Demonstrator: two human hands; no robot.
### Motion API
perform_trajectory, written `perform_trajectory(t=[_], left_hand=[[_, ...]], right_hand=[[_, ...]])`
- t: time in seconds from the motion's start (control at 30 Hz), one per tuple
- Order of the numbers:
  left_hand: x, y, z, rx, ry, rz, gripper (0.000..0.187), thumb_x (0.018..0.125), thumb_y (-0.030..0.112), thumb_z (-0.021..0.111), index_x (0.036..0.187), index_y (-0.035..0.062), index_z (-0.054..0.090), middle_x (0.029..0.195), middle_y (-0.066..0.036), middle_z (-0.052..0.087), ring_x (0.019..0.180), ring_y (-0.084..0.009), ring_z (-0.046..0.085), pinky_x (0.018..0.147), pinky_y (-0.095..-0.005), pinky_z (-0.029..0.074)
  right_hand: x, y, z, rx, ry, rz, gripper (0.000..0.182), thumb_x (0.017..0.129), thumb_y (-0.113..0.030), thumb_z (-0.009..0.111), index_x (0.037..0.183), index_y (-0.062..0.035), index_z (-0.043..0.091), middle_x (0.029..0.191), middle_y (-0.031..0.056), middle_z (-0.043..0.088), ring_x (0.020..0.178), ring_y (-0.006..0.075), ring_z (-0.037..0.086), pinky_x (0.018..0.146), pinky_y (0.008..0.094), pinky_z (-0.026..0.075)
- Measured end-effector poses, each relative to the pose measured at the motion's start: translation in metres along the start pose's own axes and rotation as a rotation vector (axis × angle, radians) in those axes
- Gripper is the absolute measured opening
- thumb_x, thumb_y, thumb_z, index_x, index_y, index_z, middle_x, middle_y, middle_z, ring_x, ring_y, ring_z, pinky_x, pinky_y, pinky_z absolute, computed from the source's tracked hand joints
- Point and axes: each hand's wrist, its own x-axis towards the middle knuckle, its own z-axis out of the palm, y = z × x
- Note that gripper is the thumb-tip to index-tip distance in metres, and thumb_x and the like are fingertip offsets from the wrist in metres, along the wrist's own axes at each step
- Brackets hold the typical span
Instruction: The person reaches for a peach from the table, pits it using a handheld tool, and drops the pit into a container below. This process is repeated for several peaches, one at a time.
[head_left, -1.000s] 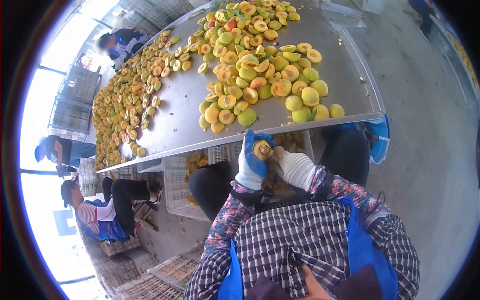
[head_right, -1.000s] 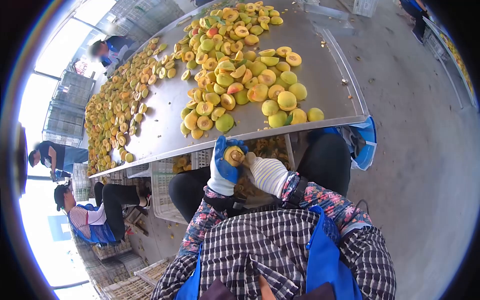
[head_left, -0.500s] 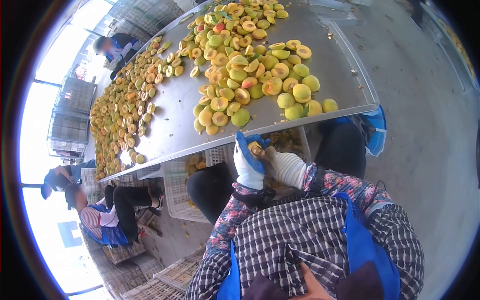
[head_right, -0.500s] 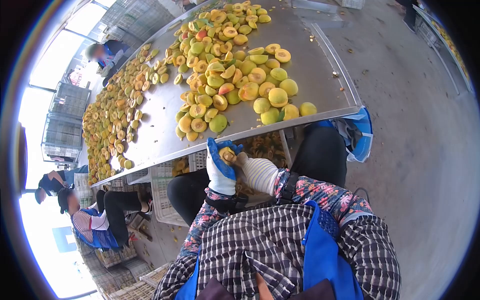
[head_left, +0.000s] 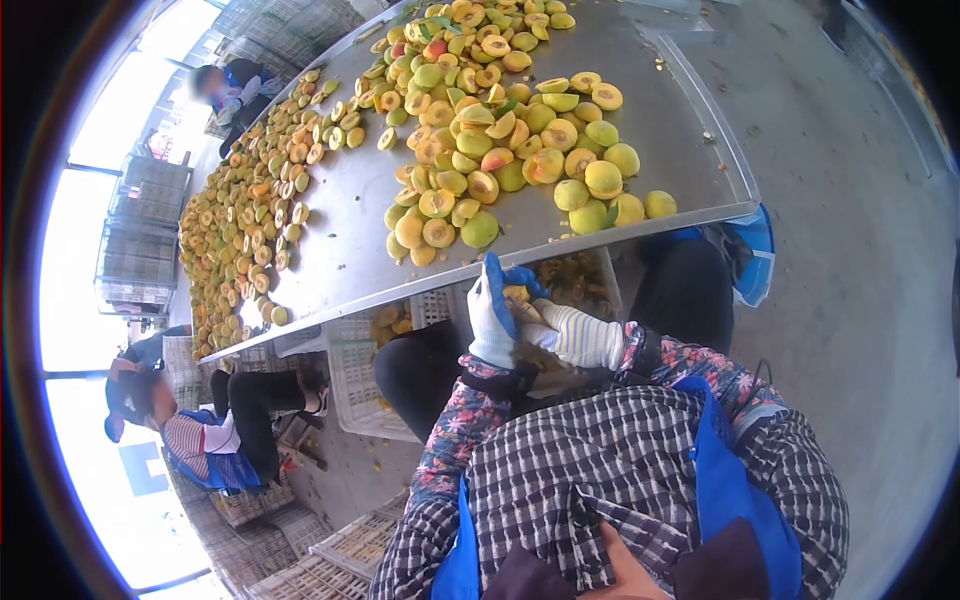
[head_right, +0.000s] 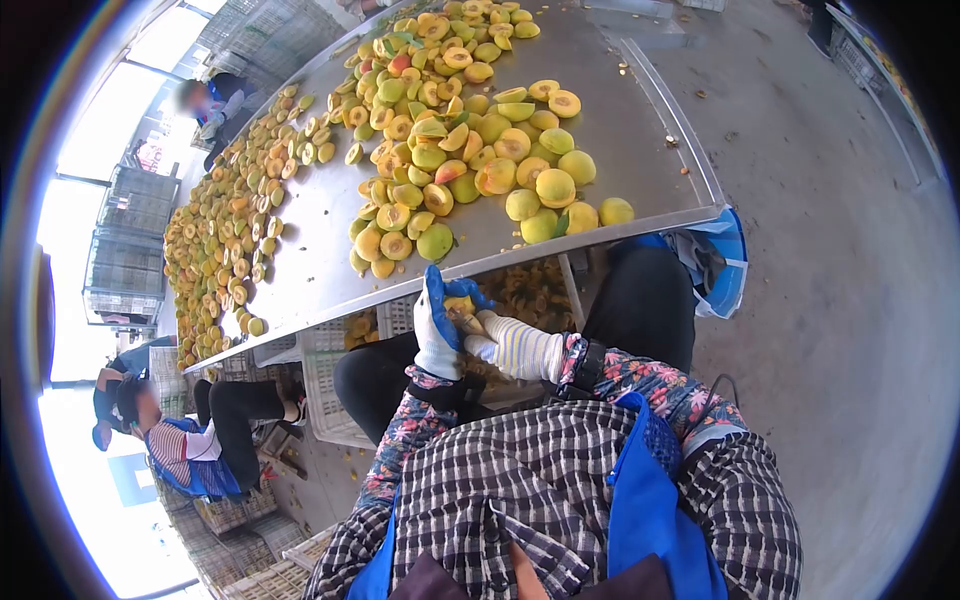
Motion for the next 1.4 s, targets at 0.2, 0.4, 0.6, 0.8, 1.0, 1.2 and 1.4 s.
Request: perform_trajectory(t=[0.2,0.4,0.6,0.8,1.0,1.2,1.4], left_hand=[[0.021,-0.006,-0.025,0.113,-0.156,-0.235,0.050,0.095,0.046,0.055,0.079,-0.0022,0.060,0.075,-0.017,0.064,0.068,-0.0292,0.064,0.066,-0.0390,0.054],[0.014,-0.007,-0.020,0.042,-0.153,-0.242,0.049,0.094,0.045,0.056,0.082,-0.0018,0.060,0.074,-0.016,0.064,0.067,-0.0292,0.065,0.063,-0.0409,0.056],[0.012,-0.005,-0.016,0.067,-0.151,-0.260,0.046,0.094,0.044,0.058,0.084,-0.0007,0.060,0.075,-0.015,0.063,0.066,-0.0293,0.065,0.063,-0.0439,0.057],[0.009,-0.001,-0.018,-0.253,-0.058,-0.344,0.043,0.093,0.044,0.058,0.078,0.0033,0.058,0.076,-0.012,0.062,0.065,-0.0285,0.062,0.063,-0.0429,0.055],[-0.002,0.072,-0.073,-0.019,0.237,0.162,0.045,0.096,0.040,0.056,0.087,-0.0035,0.063,0.076,-0.014,0.064,0.064,-0.0279,0.064,0.064,-0.0372,0.054],[0.002,0.143,-0.150,1.319,0.489,0.661,0.030,0.091,0.027,0.062,0.103,0.0000,0.070,0.088,-0.006,0.068,0.075,-0.0131,0.060,0.069,-0.0258,0.048],[0.036,0.106,-0.038,1.387,0.155,0.287,0.037,0.087,0.038,0.062,0.104,0.0056,0.068,0.098,-0.017,0.067,0.095,-0.0302,0.064,0.083,-0.0381,0.048]], right_hand=[[0.007,0.036,0.005,-0.292,0.101,-0.316,0.038,0.096,-0.030,0.055,0.122,-0.0038,0.048,0.084,0.0156,0.064,0.072,0.0335,0.065,0.066,0.0419,0.052],[-0.007,-0.009,-0.005,0.829,-0.231,0.604,0.027,0.095,-0.045,0.056,0.105,-0.0205,0.054,0.060,-0.0050,0.042,0.039,0.0069,0.040,0.034,0.0230,0.030],[-0.009,-0.015,-0.008,0.928,-0.227,0.633,0.032,0.092,-0.052,0.058,0.091,-0.0205,0.053,0.055,-0.0075,0.034,0.038,0.0047,0.031,0.033,0.0206,0.022],[-0.016,-0.016,-0.007,0.884,-0.238,0.535,0.031,0.094,-0.046,0.057,0.100,-0.0152,0.054,0.059,-0.0057,0.039,0.039,0.0045,0.033,0.035,0.0206,0.024],[-0.006,0.044,-0.006,0.077,-0.091,-0.014,0.041,0.097,-0.039,0.051,0.115,-0.0025,0.052,0.074,0.0084,0.061,0.063,0.0270,0.061,0.063,0.0363,0.049],[-0.005,0.024,-0.015,-0.600,-0.123,0.305,0.041,0.092,-0.031,0.056,0.119,-0.0003,0.048,0.092,0.0268,0.065,0.087,0.0434,0.063,0.077,0.0460,0.049],[-0.001,0.046,-0.012,-0.649,-0.098,0.230,0.042,0.090,-0.027,0.059,0.120,-0.0001,0.047,0.091,0.0258,0.066,0.087,0.0435,0.063,0.075,0.0473,0.050]])
